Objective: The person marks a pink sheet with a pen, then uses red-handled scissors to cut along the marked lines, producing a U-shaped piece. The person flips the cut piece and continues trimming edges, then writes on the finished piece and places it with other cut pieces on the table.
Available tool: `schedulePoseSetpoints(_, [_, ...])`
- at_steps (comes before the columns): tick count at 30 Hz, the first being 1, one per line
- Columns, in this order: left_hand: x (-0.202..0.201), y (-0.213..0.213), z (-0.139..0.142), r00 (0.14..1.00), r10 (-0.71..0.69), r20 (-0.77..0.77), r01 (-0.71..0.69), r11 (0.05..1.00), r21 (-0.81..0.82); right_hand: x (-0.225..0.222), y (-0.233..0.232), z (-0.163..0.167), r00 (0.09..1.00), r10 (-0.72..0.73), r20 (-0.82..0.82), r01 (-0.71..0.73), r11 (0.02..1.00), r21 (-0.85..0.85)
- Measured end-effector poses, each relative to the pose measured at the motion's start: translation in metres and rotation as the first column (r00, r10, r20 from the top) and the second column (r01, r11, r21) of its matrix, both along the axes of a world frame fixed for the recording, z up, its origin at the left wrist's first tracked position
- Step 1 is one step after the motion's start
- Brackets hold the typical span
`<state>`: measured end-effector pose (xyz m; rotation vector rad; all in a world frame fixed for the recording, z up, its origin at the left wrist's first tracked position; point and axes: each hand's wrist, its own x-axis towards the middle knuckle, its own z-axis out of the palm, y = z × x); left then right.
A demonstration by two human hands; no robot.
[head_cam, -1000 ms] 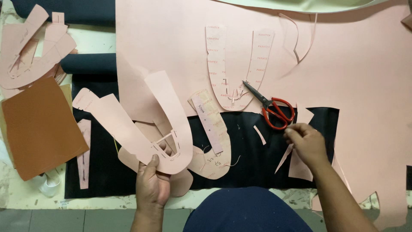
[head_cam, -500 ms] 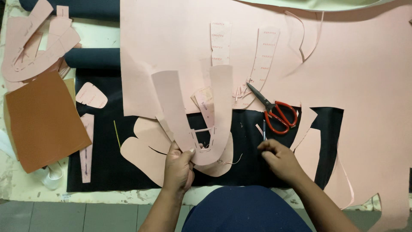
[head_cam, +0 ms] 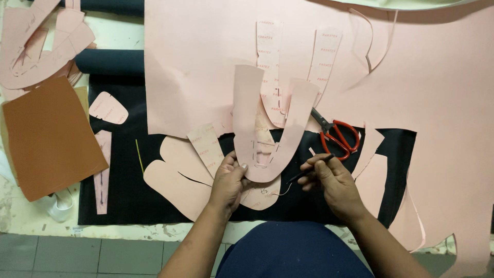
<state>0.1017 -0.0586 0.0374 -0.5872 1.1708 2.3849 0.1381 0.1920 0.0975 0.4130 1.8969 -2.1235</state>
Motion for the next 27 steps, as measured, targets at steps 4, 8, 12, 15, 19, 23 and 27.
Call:
schedulePoseSetpoints(4, [-0.005, 0.001, 0.002, 0.992, -0.086, -0.096, 0.078, 0.994, -0.08, -0.007, -0.005, -0.011, 0.996, 0.087, 0.015, -0.087, 0.995, 0.045])
schedulePoseSetpoints(8, [-0.008, 0.0, 0.004, 0.974, -0.212, -0.082, 0.18, 0.94, -0.289, -0.014, -0.012, -0.025, 0.981, 0.161, 0.103, -0.171, 0.981, 0.093])
schedulePoseSetpoints(12, [-0.01, 0.003, 0.001, 0.976, -0.209, -0.066, 0.173, 0.919, -0.355, -0.024, -0.024, -0.039, 0.973, 0.229, -0.031, -0.23, 0.973, -0.034])
schedulePoseSetpoints(15, [-0.01, 0.003, -0.006, 0.976, -0.208, -0.058, 0.174, 0.917, -0.358, -0.026, -0.031, -0.045, 0.936, 0.329, -0.126, -0.307, 0.937, 0.17])
schedulePoseSetpoints(19, [-0.01, 0.001, -0.016, 0.965, -0.224, -0.134, 0.152, 0.9, -0.408, -0.031, -0.035, -0.05, 0.893, 0.426, -0.144, -0.386, 0.891, 0.24])
schedulePoseSetpoints(23, [-0.01, 0.001, -0.019, 0.964, -0.219, -0.15, 0.141, 0.9, -0.412, -0.031, -0.041, -0.055, 0.878, 0.43, -0.21, -0.377, 0.892, 0.251])
schedulePoseSetpoints(27, [-0.011, 0.001, -0.013, 0.968, -0.226, -0.111, 0.157, 0.886, -0.436, -0.029, -0.046, -0.06, 0.882, 0.453, -0.131, -0.392, 0.859, 0.329])
